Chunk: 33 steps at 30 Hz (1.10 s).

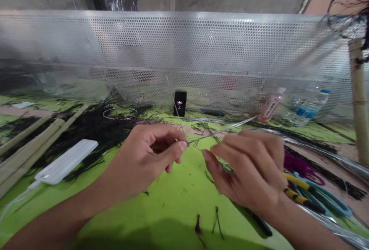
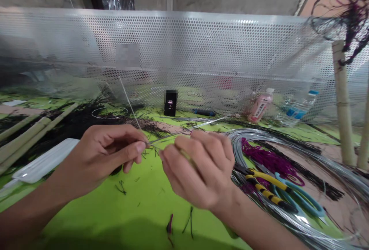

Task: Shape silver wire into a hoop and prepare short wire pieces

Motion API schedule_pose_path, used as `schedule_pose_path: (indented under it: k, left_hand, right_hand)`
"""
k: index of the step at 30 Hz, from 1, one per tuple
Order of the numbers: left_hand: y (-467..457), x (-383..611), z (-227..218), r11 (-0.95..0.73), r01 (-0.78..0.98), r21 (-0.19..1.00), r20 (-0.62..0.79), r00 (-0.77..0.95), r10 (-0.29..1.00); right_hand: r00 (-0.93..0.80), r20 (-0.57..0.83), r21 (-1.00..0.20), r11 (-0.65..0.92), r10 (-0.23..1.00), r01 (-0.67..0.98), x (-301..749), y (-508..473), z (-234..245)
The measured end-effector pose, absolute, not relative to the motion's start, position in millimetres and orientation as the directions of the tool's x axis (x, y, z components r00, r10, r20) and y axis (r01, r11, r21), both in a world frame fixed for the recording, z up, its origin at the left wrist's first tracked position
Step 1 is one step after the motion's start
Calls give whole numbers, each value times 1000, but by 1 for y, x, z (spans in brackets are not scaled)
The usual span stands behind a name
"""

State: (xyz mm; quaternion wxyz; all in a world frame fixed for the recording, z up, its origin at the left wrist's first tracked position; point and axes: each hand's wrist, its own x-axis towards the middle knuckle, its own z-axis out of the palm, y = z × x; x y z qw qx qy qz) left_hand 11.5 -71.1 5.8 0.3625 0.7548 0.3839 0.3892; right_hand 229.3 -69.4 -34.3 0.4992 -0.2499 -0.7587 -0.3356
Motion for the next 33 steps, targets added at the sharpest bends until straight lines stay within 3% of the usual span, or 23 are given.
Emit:
schedule_pose_path:
  k: [1,5,10,14,20,28,33]
  left_hand:
    - [-71,11,7,-445,289,848,317,396,862]
    - [-71,13,7,-449,258,856,337,382,861]
    - [-71,16,5,-399,186,898,313,366,876]
    - [-68,15,4,-375,183,909,282,394,875]
    - [-68,17,5,-402,196,894,311,375,873]
    - [-74,24,0,-471,222,853,392,323,862]
    - [-70,25,-5,-495,359,791,381,344,858]
  right_hand:
    - [-364,930,242,656,54,715,228,-70,-40]
    - [-306,899,-31,742,313,670,220,-74,-49]
    - [-346,844,-117,771,409,626,214,-76,-48]
    - [-358,789,-261,801,499,539,217,-75,-49]
    - [-390,770,-219,785,504,580,223,-76,-45]
    - [-390,554,-556,676,735,484,221,-97,-32]
    - [-357,465,-584,584,810,563,221,-109,-27]
